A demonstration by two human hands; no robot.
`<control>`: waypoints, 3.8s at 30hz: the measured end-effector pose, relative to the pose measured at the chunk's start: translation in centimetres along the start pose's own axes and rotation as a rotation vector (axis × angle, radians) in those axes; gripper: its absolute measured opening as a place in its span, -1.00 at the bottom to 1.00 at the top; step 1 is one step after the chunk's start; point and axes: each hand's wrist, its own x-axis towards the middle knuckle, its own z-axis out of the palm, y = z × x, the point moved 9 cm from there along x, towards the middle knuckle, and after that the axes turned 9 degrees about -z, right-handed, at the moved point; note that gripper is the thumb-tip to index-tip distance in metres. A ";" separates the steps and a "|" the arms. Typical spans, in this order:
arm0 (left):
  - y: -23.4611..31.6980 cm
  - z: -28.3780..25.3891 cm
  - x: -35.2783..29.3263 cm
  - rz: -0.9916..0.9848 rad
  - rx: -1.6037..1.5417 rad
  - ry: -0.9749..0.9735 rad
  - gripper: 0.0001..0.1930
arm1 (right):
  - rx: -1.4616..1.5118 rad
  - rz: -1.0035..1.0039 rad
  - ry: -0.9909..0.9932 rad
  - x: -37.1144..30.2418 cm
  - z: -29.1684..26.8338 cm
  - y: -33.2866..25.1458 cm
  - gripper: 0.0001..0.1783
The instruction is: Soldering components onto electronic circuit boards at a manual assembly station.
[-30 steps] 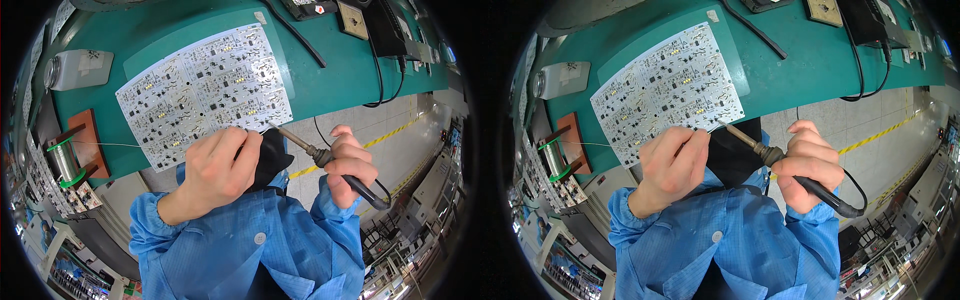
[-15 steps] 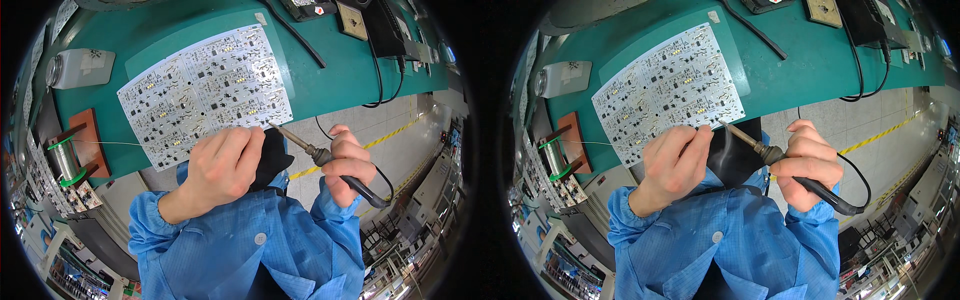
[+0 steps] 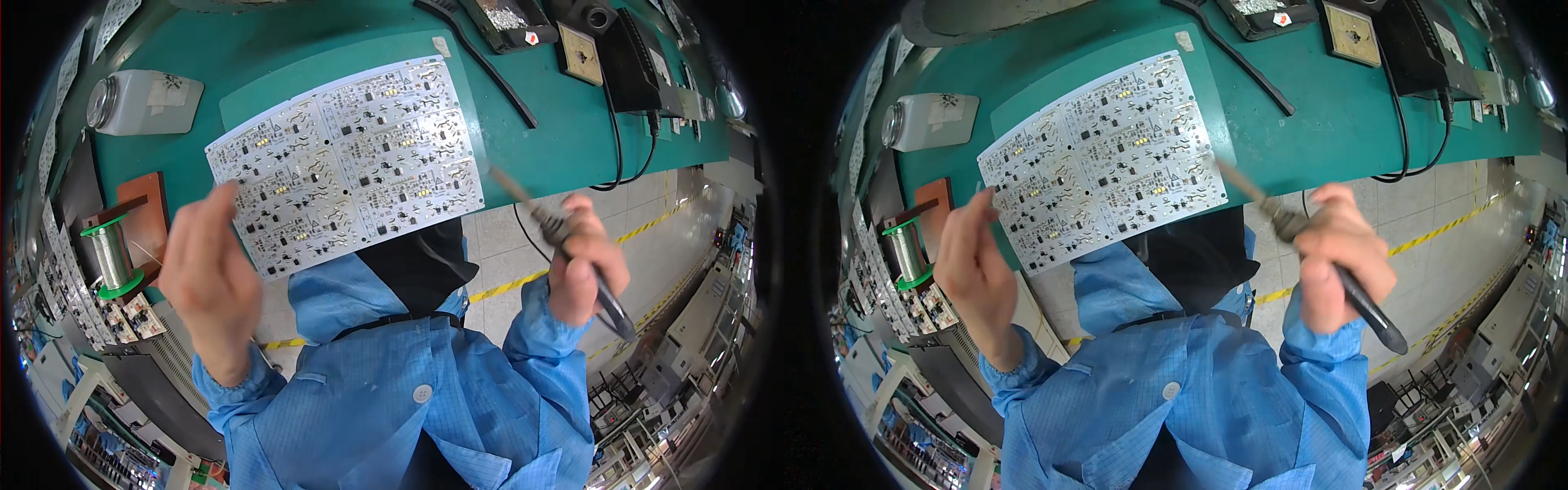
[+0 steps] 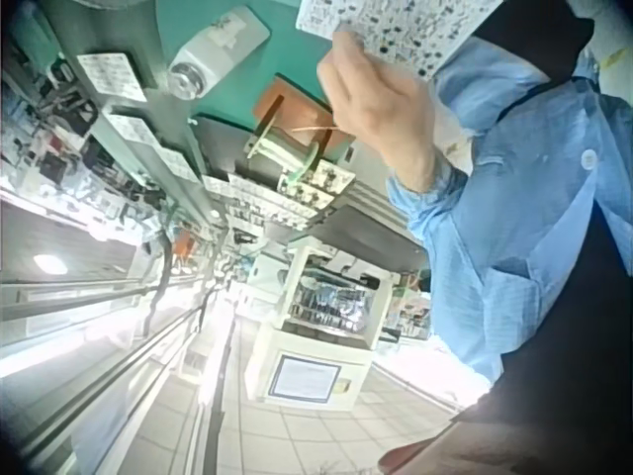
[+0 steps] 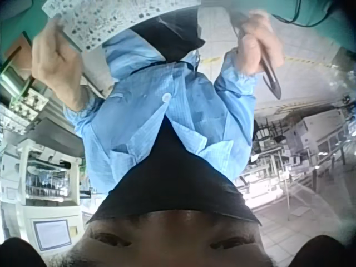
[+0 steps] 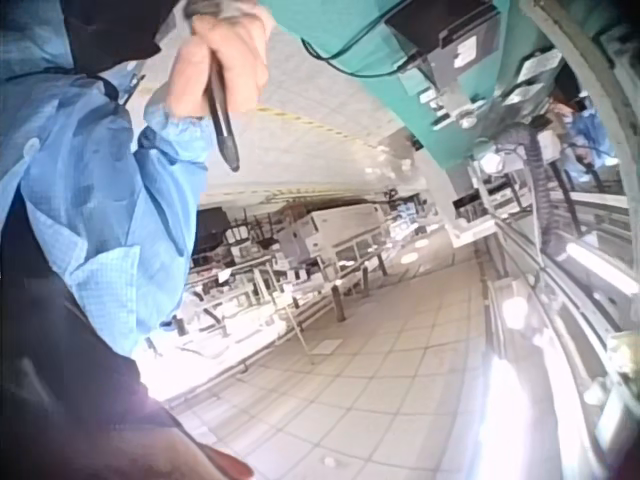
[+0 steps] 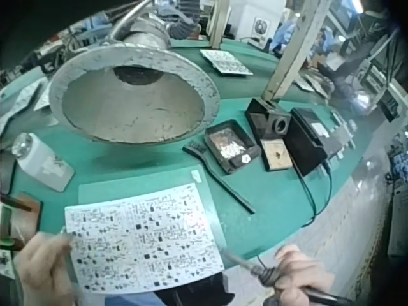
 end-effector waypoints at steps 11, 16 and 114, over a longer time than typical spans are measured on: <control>-8.5 2.2 -1.2 -0.341 -0.306 -0.052 -0.89 | -0.609 0.009 -0.097 4.7 4.2 6.7 -0.64; -7.5 3.3 -1.9 -0.390 -0.316 -0.104 -0.83 | -0.258 0.205 0.058 1.4 5.3 6.0 -0.53; -56.9 -9.6 30.4 -0.901 -1.183 0.840 -0.71 | -0.413 0.181 0.075 -3.1 7.3 4.9 -0.35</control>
